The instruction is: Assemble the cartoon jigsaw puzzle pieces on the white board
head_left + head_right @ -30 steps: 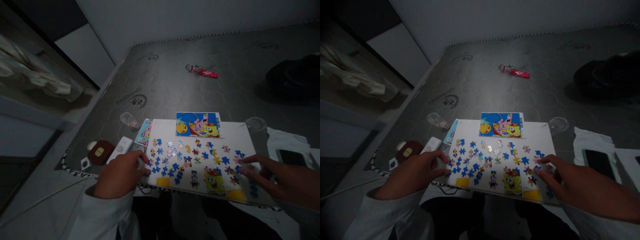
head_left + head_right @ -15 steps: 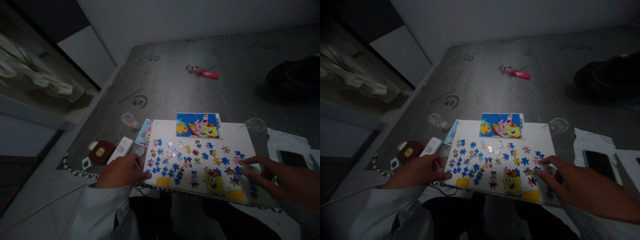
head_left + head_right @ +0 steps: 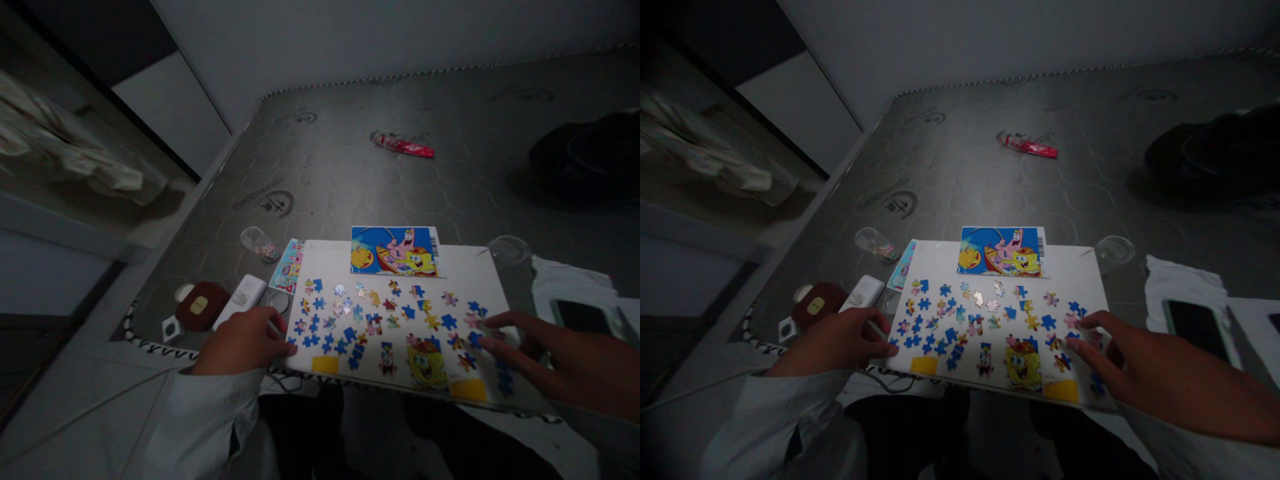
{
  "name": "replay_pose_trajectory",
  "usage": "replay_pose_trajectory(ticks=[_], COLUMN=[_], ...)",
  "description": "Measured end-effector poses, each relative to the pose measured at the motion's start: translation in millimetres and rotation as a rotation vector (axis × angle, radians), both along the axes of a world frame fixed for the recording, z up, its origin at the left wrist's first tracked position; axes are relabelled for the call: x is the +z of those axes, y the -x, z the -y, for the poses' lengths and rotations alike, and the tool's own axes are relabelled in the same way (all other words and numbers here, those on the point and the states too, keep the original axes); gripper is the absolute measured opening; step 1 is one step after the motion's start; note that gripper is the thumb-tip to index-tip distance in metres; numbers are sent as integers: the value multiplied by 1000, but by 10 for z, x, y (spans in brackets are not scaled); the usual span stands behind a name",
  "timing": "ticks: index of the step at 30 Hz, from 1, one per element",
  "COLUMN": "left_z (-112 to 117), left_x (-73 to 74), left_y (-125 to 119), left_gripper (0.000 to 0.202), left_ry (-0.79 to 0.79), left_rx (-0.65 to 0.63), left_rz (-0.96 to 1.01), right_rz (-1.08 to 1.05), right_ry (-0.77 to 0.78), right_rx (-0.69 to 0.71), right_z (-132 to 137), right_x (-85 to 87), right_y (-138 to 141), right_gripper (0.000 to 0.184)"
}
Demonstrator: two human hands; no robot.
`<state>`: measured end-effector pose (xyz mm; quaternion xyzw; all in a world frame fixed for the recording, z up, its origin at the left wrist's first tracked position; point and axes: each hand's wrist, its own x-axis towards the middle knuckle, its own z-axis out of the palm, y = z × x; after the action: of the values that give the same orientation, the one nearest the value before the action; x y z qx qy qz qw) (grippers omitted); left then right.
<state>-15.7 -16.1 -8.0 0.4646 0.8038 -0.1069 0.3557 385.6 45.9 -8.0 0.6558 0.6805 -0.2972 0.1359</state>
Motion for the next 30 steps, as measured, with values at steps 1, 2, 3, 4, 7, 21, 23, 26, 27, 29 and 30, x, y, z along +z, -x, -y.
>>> replay_pose_trajectory(ticks=[1,2,3,4,7,21,23,26,27,29,30], left_z=[1,2,3,4,3,-17,-54,-134,-161,-210,-231], left_x=[-1,-3,-3,-2,11,185,234,234,211,139,97], left_y=[3,7,12,18,30,-71,-153,-297,-341,-412,-440], left_gripper=[25,24,22,20,18,15,15,14,14,11,10], left_ry=[1,-4,-9,-11,-8,-212,-348,-471,-503,-572,-604], left_rx=[2,-1,-6,-11,-23,-20,-17,23,24,18,9], left_rz=[-1,-2,-5,-9,-11,-164,-208,-135,-99,-50,-31], right_rz=[0,-1,-4,-7,-19,-5,-6,-8,-7,-4,-4], right_ry=[2,4,8,9,6,13,6,14,15,12,14], right_rx=[-1,-2,0,4,13,8,14,20,20,11,7], right_z=[-2,-4,-7,-9,-13,-4,0,3,3,1,1], right_x=[3,5,6,5,-8,2,-5,-14,-13,-7,-1], right_y=[3,4,4,3,-2,23,10,2,6,22,32], right_gripper=[64,64,63,63,66,68,69,69,69,69,70])
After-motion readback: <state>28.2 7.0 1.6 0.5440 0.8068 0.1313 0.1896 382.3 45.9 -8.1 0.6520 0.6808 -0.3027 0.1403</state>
